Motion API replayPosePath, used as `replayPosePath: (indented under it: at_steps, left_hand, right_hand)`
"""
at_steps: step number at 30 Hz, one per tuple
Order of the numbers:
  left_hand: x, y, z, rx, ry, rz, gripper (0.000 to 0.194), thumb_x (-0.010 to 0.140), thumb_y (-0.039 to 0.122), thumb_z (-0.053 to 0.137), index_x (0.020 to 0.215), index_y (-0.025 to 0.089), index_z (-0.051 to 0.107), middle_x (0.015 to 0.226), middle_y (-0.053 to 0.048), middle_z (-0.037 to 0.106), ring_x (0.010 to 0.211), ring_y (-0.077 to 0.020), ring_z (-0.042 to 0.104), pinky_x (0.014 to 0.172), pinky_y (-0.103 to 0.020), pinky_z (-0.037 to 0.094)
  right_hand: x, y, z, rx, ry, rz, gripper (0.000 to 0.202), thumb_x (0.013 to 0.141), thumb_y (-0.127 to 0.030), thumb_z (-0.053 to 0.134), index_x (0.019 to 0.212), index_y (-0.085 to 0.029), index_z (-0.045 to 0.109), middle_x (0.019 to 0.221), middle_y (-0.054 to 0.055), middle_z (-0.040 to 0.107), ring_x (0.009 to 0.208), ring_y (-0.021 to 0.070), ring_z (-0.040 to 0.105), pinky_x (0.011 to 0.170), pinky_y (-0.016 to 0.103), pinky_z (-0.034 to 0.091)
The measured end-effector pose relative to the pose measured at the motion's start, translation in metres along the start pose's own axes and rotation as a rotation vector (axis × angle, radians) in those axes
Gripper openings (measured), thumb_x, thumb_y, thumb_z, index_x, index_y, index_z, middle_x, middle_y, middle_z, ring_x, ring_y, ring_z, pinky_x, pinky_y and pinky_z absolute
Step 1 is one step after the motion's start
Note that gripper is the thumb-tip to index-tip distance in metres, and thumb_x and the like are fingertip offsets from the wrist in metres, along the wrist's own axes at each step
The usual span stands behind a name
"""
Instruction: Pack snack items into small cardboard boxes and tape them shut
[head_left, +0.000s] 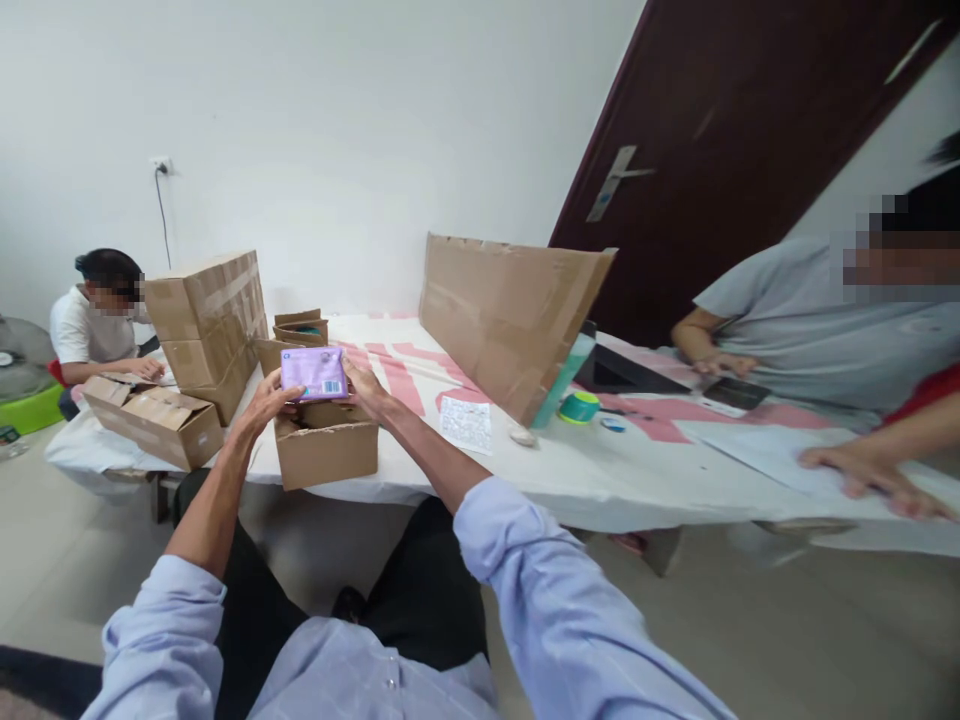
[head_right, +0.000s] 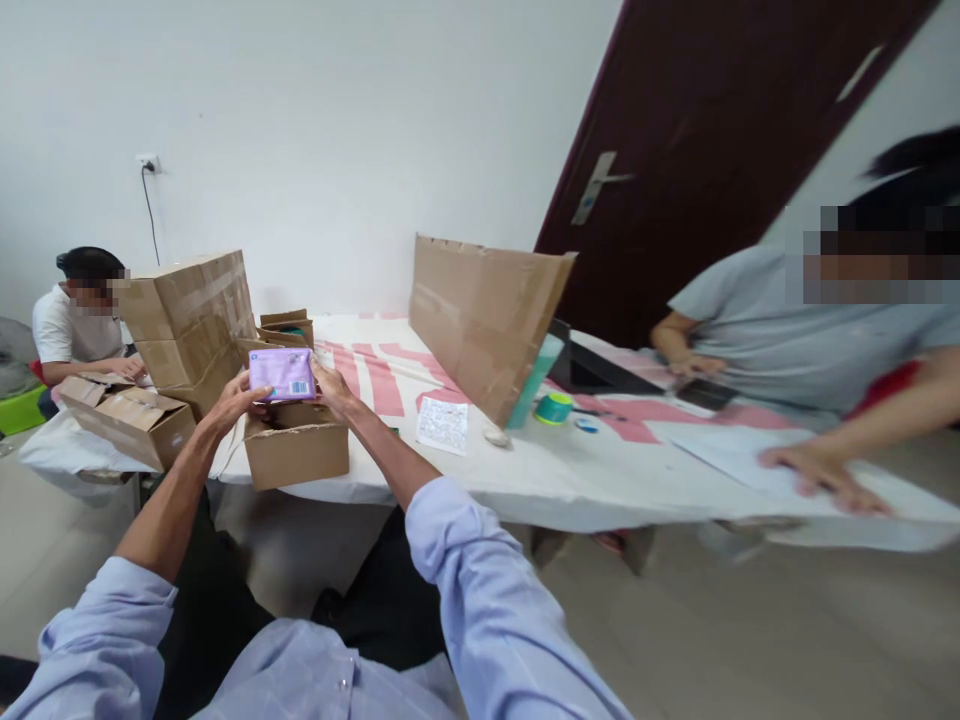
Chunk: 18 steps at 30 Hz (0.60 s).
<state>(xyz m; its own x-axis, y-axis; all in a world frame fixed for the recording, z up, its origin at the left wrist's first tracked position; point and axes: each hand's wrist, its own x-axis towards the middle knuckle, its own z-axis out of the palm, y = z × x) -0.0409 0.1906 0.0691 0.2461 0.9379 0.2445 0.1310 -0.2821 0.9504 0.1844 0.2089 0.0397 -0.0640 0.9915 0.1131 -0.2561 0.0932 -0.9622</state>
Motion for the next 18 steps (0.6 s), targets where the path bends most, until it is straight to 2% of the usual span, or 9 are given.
replayPosePath:
  at_steps: [6, 11, 14, 18]
  left_hand:
    - [0.001, -0.015, 0.003, 0.012, -0.015, -0.066, 0.071, 0.063, 0.049, 0.093, 0.122, 0.016, 0.074, 0.119, -0.014, 0.079, 0.091, -0.0260, 0.075, 0.057, -0.026, 0.059]
    - [0.002, -0.019, 0.006, 0.010, -0.013, -0.086, 0.070, 0.063, 0.049, 0.094, 0.121, 0.016, 0.073, 0.118, -0.014, 0.079, 0.091, -0.0250, 0.075, 0.057, -0.024, 0.060]
    - [0.004, -0.018, 0.007, 0.014, -0.007, -0.084, 0.070, 0.061, 0.049, 0.094, 0.119, 0.017, 0.073, 0.114, -0.012, 0.080, 0.089, -0.0238, 0.075, 0.056, -0.023, 0.059]
    - [0.006, -0.012, 0.008, 0.028, 0.002, -0.067, 0.071, 0.060, 0.051, 0.093, 0.119, 0.016, 0.072, 0.113, -0.013, 0.080, 0.087, -0.0236, 0.075, 0.056, -0.023, 0.057]
  right_hand:
    - [0.004, 0.011, -0.001, -0.024, 0.038, 0.088, 0.046, 0.111, -0.056, 0.050, 0.124, -0.019, 0.075, 0.109, 0.010, 0.084, 0.096, 0.0229, 0.080, 0.089, 0.040, 0.068]
    - [0.003, 0.011, -0.002, -0.046, 0.063, 0.146, 0.045, 0.115, -0.050, 0.044, 0.129, -0.017, 0.072, 0.114, 0.012, 0.083, 0.100, 0.0208, 0.079, 0.090, 0.036, 0.066]
    - [0.002, 0.009, -0.005, -0.036, 0.028, 0.132, 0.049, 0.115, -0.053, 0.042, 0.128, -0.017, 0.072, 0.114, 0.012, 0.083, 0.101, 0.0206, 0.079, 0.091, 0.036, 0.066]
    - [-0.001, 0.006, -0.010, -0.013, -0.070, 0.073, 0.053, 0.108, -0.064, 0.051, 0.123, -0.018, 0.073, 0.109, 0.012, 0.084, 0.101, 0.0222, 0.079, 0.089, 0.038, 0.067]
